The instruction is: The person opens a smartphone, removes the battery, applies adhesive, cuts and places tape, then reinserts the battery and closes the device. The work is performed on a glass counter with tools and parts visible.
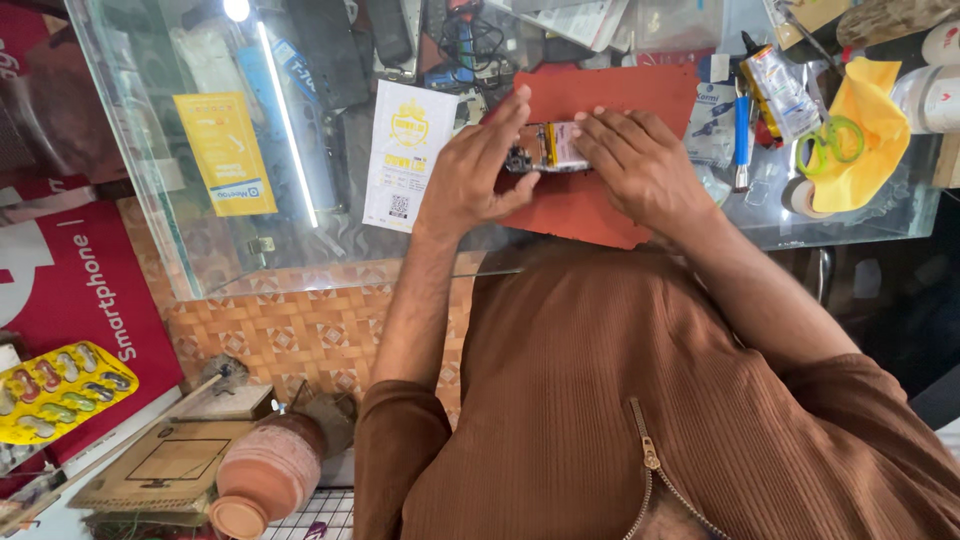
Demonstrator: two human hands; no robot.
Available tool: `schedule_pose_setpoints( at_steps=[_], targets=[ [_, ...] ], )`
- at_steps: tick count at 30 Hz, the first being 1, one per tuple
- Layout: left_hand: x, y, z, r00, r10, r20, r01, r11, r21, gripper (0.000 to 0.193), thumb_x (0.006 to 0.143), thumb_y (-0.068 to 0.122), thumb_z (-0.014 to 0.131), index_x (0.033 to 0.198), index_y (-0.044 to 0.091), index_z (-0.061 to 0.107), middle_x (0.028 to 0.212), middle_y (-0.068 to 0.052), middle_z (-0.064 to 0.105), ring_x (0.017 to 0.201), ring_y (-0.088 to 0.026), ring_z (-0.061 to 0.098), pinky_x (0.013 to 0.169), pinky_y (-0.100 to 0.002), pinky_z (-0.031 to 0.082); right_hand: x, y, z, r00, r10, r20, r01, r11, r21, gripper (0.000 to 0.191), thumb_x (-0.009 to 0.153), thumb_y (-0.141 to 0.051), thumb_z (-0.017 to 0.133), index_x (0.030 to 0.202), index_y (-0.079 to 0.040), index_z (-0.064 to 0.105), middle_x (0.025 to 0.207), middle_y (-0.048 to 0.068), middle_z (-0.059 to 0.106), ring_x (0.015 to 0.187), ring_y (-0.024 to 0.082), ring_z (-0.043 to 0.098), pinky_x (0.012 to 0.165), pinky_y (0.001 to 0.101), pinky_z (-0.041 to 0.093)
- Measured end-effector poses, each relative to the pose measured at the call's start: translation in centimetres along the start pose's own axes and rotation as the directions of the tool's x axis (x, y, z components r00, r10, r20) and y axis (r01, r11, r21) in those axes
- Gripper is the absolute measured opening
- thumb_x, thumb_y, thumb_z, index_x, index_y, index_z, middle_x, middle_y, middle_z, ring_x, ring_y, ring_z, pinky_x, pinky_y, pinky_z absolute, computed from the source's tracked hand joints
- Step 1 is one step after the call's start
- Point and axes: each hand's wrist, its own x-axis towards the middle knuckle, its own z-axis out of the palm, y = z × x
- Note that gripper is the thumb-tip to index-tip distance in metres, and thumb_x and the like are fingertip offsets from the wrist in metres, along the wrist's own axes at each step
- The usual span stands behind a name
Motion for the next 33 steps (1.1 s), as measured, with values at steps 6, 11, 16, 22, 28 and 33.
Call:
schedule_pose_setpoints(
  at_steps=[6,11,16,22,28,33],
  targets=[
    [1.3,2.0,2.2,0.891,-0.197,-0.409,-0.019,0.885,-0.466,0.118,0.081,0.055,0.085,0.166,0.008,0.018,0.168,-0.014,0.028,0.155,-0.027,0.035,0.131,-0.038,0.030,0.3,-0.2,-0.2,0.973,0.183,-0.143,-0.144,0.959,0.246,0.044,0.086,0.005,0.065,0.130,0.000,0.065,0.127,0.015,0.072,0.116,0.032,0.070,0.099,0.0431,0.054],
    [2.9,3.9,5.5,0.839,-0.468,-0.278,-0.152,0.290,-0.945,0.100,0.090,0.038,0.087,0.163,0.008,0.025,0.161,-0.020,0.038,0.149,-0.032,0.044,0.127,-0.044,0.038,0.0,-2.7,-1.8,0.886,0.464,0.007,-0.376,0.709,0.596,0.035,0.098,-0.001,0.070,0.133,-0.003,0.068,0.096,0.017,0.070,0.082,0.034,0.067,0.073,0.0440,0.053],
    [3.5,5.6,6.5,0.808,-0.556,-0.194,-0.228,0.007,-0.974,0.068,0.095,0.021,0.085,0.147,0.003,0.044,0.128,-0.020,0.064,0.119,-0.035,0.068,0.105,-0.051,0.058,0.0,-4.4,-3.6,0.840,0.524,0.140,-0.475,0.586,0.656,0.031,0.099,-0.006,0.069,0.130,-0.004,0.068,0.083,0.017,0.064,0.066,0.027,0.061,0.062,0.0384,0.048],
    [3.1,6.5,5.7,0.774,-0.616,-0.148,-0.217,-0.038,-0.975,0.043,0.088,0.008,0.089,0.117,0.005,0.057,0.100,-0.011,0.066,0.090,-0.027,0.070,0.086,-0.047,0.062,0.3,-5.2,-5.7,0.784,0.546,0.296,-0.576,0.462,0.675,0.022,0.099,-0.009,0.070,0.120,-0.004,0.073,0.071,0.016,0.060,0.057,0.022,0.055,0.056,0.0354,0.046],
    [2.9,8.5,3.6,0.835,-0.544,-0.079,-0.164,-0.109,-0.980,0.041,0.085,0.008,0.089,0.110,0.007,0.056,0.097,-0.011,0.067,0.086,-0.025,0.073,0.080,-0.041,0.063,-0.2,-4.0,-7.8,0.903,0.427,-0.043,-0.179,0.465,0.867,0.017,0.098,-0.004,0.063,0.111,0.005,0.067,0.105,0.018,0.071,0.097,0.021,0.070,0.089,0.0330,0.056],
    [3.2,9.6,2.5,0.861,-0.505,-0.057,-0.125,-0.101,-0.987,0.041,0.085,0.005,0.090,0.107,0.008,0.055,0.091,-0.012,0.067,0.082,-0.023,0.073,0.076,-0.035,0.062,-0.8,-3.7,-8.2,0.858,0.479,0.187,-0.232,0.037,0.972,0.009,0.098,-0.001,0.066,0.103,0.005,0.069,0.105,0.013,0.069,0.096,0.016,0.067,0.087,0.0305,0.054]
  ],
)
